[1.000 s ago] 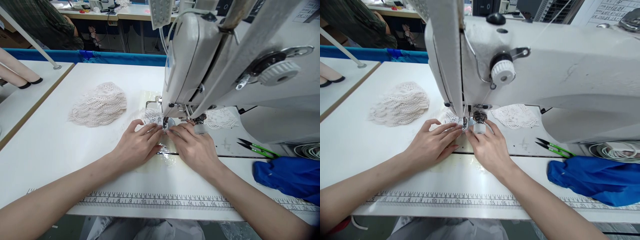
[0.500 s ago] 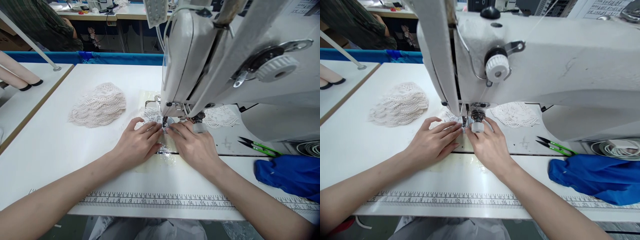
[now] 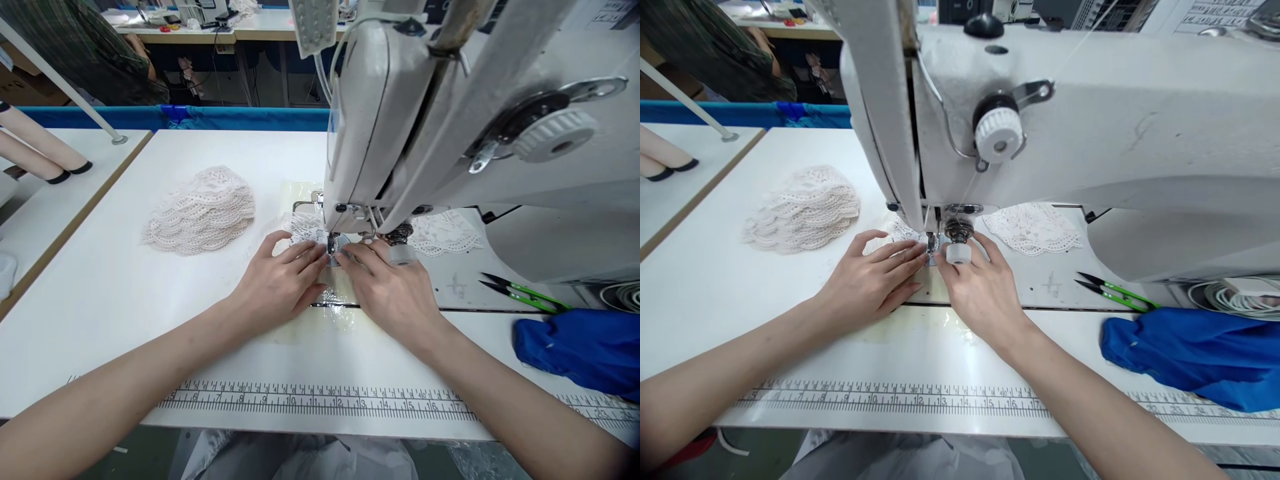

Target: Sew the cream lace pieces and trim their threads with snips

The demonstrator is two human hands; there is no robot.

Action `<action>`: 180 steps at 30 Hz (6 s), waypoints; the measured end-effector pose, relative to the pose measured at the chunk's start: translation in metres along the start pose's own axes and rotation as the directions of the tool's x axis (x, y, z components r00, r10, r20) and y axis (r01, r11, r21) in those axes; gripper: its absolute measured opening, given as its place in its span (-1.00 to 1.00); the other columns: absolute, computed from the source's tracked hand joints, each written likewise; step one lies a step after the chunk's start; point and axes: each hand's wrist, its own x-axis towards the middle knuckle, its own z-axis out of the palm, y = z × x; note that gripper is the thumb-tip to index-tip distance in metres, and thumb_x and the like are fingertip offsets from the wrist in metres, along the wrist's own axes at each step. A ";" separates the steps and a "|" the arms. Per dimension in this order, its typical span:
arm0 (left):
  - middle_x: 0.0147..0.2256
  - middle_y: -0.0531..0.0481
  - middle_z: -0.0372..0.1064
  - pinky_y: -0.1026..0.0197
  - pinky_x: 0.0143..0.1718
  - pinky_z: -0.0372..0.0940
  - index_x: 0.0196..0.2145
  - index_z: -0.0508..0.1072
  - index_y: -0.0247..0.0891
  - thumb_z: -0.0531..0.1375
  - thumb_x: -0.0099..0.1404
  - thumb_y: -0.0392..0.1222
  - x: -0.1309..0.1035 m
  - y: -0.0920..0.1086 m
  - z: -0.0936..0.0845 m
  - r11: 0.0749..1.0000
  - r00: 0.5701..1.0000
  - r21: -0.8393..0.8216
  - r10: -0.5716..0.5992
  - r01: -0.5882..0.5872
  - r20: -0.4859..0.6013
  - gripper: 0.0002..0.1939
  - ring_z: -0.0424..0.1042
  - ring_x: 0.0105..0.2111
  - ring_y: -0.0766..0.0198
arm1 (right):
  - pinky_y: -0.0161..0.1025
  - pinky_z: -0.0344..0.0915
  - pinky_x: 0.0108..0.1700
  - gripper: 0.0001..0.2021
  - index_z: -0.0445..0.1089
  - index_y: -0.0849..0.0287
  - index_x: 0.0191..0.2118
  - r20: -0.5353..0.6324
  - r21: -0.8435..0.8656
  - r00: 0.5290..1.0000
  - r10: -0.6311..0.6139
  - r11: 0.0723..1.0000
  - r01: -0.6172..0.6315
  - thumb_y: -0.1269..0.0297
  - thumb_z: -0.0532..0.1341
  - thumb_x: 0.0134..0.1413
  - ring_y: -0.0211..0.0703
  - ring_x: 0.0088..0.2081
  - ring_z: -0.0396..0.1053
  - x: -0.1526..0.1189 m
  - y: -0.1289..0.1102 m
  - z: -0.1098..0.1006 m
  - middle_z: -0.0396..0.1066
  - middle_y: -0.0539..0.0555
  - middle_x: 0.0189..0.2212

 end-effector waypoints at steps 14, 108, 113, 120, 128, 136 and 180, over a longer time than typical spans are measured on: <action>0.02 -0.16 0.48 -0.14 0.13 0.16 0.04 0.46 -0.34 0.06 0.44 -0.15 0.000 0.000 -0.001 1.000 1.000 -0.002 -0.006 0.006 0.002 -0.67 0.48 0.01 0.08 | -0.10 0.24 0.04 -0.65 0.47 0.25 -0.03 0.015 0.024 1.000 0.002 1.000 -0.003 0.61 0.12 0.11 -0.08 -0.06 0.39 -0.002 0.001 0.001 0.56 0.09 -0.15; -0.08 -0.02 0.54 -0.04 0.09 0.21 -0.12 0.53 -0.28 0.11 0.32 -0.37 -0.004 -0.003 -0.005 0.990 0.989 0.011 0.138 -0.138 -0.055 -0.75 0.44 -0.02 0.13 | -0.23 0.33 -0.15 -0.72 0.51 0.25 -0.12 -0.051 0.237 0.997 -0.055 0.969 0.065 0.62 0.13 0.16 -0.15 -0.16 0.42 -0.007 0.002 -0.004 0.55 0.09 -0.20; -0.08 -0.05 0.54 -0.07 0.09 0.20 -0.04 0.50 -0.28 0.10 0.33 -0.35 -0.002 -0.004 -0.003 0.992 0.991 0.018 0.125 -0.124 -0.045 -0.71 0.43 -0.01 0.11 | -0.21 0.33 -0.14 -0.70 0.50 0.28 -0.10 -0.043 0.208 0.997 -0.062 0.976 0.070 0.64 0.13 0.14 -0.14 -0.15 0.42 -0.005 0.003 -0.003 0.56 0.09 -0.20; -0.04 -0.07 0.52 -0.09 0.09 0.21 -0.01 0.49 -0.28 0.10 0.34 -0.31 -0.004 -0.005 -0.002 0.994 0.994 0.034 0.107 -0.107 -0.024 -0.70 0.42 0.01 0.09 | -0.23 0.30 -0.14 -0.72 0.52 0.22 -0.15 -0.081 0.200 0.995 -0.051 0.977 0.067 0.61 0.12 0.15 -0.17 -0.17 0.41 -0.006 0.001 -0.004 0.56 0.02 -0.18; -0.05 -0.07 0.53 -0.08 0.10 0.19 -0.02 0.50 -0.26 0.10 0.34 -0.30 -0.004 -0.004 -0.004 0.995 0.995 0.028 0.094 -0.093 -0.029 -0.71 0.42 0.01 0.09 | -0.20 0.34 -0.13 -0.73 0.54 0.23 -0.22 -0.081 0.268 0.996 -0.031 0.962 0.051 0.61 0.13 0.14 -0.17 -0.21 0.44 -0.005 0.000 -0.007 0.56 0.06 -0.18; -0.02 -0.07 0.51 -0.09 0.13 0.17 0.00 0.48 -0.27 0.07 0.36 -0.29 -0.002 -0.006 -0.002 0.998 0.998 0.030 0.058 -0.058 -0.007 -0.69 0.40 0.04 0.08 | -0.11 0.39 -0.07 -0.69 0.54 0.19 -0.14 -0.042 0.274 0.999 -0.002 0.962 0.014 0.61 0.13 0.14 -0.11 -0.18 0.46 -0.004 0.001 -0.005 0.56 0.09 -0.22; 0.08 -0.15 0.43 -0.18 0.15 0.15 0.10 0.41 -0.32 0.03 0.41 -0.21 0.001 -0.010 0.006 0.995 0.995 0.035 -0.094 0.093 0.045 -0.64 0.29 0.16 -0.04 | 0.01 0.32 0.02 -0.60 0.47 0.16 -0.01 0.039 0.177 0.999 -0.017 0.984 0.010 0.64 0.15 0.07 -0.05 -0.14 0.42 -0.003 0.006 0.002 0.53 0.08 -0.09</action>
